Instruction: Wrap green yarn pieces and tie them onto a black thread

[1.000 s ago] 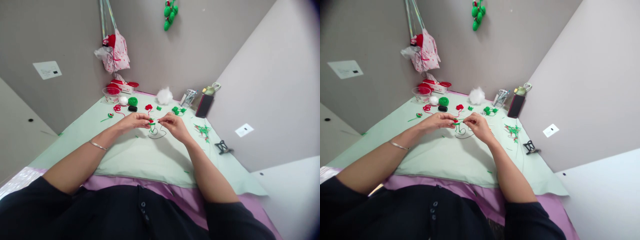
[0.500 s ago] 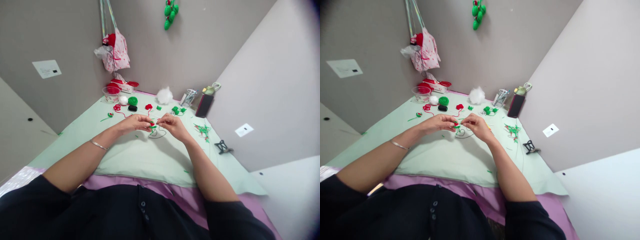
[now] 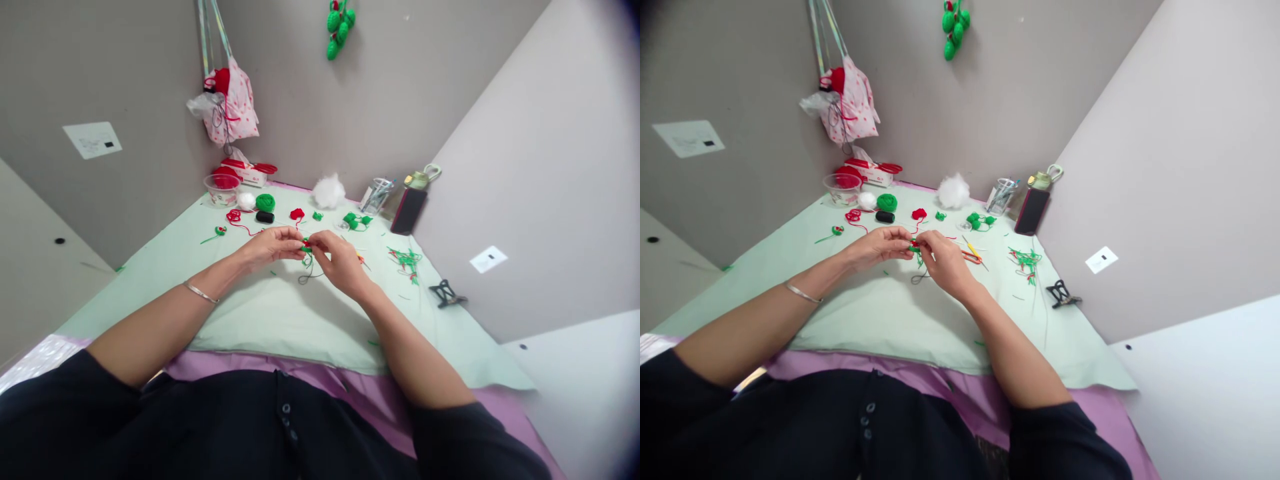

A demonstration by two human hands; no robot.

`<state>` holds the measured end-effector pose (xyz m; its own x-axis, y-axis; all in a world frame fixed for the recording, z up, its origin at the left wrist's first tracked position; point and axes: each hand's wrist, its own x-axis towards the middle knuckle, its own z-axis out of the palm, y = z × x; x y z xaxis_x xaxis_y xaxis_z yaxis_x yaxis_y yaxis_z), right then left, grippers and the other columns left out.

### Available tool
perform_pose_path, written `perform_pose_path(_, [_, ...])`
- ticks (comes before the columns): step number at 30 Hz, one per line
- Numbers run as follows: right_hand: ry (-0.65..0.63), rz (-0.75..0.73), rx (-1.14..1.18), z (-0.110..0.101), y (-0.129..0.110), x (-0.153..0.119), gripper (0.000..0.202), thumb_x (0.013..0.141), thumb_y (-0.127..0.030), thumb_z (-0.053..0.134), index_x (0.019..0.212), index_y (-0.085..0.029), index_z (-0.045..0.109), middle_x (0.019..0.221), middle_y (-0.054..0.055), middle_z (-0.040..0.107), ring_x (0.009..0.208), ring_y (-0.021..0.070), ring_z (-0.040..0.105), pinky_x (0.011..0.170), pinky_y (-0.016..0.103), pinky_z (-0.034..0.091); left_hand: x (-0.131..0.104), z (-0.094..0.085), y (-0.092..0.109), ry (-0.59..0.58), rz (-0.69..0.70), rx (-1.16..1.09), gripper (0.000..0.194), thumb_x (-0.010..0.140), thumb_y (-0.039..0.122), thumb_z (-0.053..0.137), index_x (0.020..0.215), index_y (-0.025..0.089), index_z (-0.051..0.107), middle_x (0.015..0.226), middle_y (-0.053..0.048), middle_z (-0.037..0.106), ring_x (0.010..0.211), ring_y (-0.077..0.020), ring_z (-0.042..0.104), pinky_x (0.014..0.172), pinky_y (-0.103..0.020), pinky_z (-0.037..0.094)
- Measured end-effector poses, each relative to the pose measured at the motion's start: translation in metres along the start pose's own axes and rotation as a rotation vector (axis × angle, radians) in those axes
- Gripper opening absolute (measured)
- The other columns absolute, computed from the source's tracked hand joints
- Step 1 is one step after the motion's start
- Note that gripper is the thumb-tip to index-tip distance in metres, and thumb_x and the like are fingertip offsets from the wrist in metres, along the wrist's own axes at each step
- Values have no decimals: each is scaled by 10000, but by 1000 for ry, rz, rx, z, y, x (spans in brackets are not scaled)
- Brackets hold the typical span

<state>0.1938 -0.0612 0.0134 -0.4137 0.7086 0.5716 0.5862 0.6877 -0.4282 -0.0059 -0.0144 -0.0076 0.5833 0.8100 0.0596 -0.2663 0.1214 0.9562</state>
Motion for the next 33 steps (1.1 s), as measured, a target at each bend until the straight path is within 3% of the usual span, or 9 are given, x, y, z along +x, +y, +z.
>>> perform_pose_path(8, [-19, -40, -135, 2, -1, -2, 153, 952, -228, 498, 899, -221, 641, 921, 52, 667, 734, 146, 582, 666, 284, 423, -1, 6, -1, 35, 13, 103, 321, 693, 323, 832, 863, 142, 628, 840, -22, 684, 760, -158, 686, 869, -393, 531])
perform_pose_path(11, [75, -3, 105, -6, -12, 2, 133, 939, -289, 543, 904, -220, 652, 1047, 72, 667, 766, 140, 612, 650, 278, 458, -1, 7, -3, 47, 27, 160, 293, 702, 311, 815, 834, 147, 611, 801, -5, 658, 717, -133, 660, 823, -363, 532])
perform_pose_path(15, [183, 178, 638, -45, -19, 11, 223, 902, -452, 597, 925, -232, 571, 801, 4, 677, 509, 95, 551, 455, 232, 408, 1, 5, -3, 103, -15, 241, 266, 706, 275, 791, 814, 148, 585, 753, 2, 647, 674, -132, 661, 739, -316, 518])
perform_pose_path(19, [630, 215, 819, -119, 13, 2, 192, 783, -404, 742, 846, -265, 625, 656, -42, 575, 499, 91, 500, 451, 239, 409, 1, 1, 0, 174, -19, 281, 228, 699, 226, 764, 790, 146, 571, 707, 9, 639, 638, -123, 651, 689, -281, 500])
perform_pose_path(22, [1186, 117, 623, -167, 52, -14, 82, 818, -258, 644, 738, -260, 659, 622, -37, 552, 542, 85, 528, 486, 241, 394, 1, -1, 1, 216, -17, 303, 198, 704, 202, 744, 777, 146, 568, 678, 12, 632, 622, -117, 642, 667, -266, 489])
perform_pose_path(23, [1253, 108, 541, -174, 62, -18, 121, 832, -211, 594, 760, -270, 670, 603, -41, 547, 524, 90, 516, 483, 247, 373, 1, -2, 1, 217, -17, 302, 194, 706, 200, 740, 777, 146, 569, 675, 12, 633, 622, -117, 642, 670, -266, 490])
perform_pose_path(27, [1018, 230, 393, -150, 72, -12, 242, 827, -145, 576, 984, -301, 673, 585, -55, 533, 484, 100, 454, 500, 254, 361, 3, -5, -4, 193, -23, 278, 222, 698, 225, 758, 791, 150, 571, 682, 5, 645, 628, -126, 647, 695, -290, 502])
perform_pose_path(29, [635, 282, 329, -112, 60, 0, 156, 853, -194, 573, 947, -231, 692, 646, -22, 558, 536, 105, 485, 543, 265, 393, 5, -7, -6, 187, -21, 263, 252, 687, 248, 777, 799, 153, 573, 699, 4, 649, 629, -132, 653, 704, -303, 505])
perform_pose_path(33, [140, 194, 130, -34, 25, 13, 115, 855, -275, 645, 864, -181, 711, 811, 29, 624, 686, 130, 561, 666, 280, 439, 6, -7, -8, 163, -1, 225, 288, 680, 289, 797, 806, 153, 576, 723, 1, 654, 641, -135, 659, 732, -321, 511])
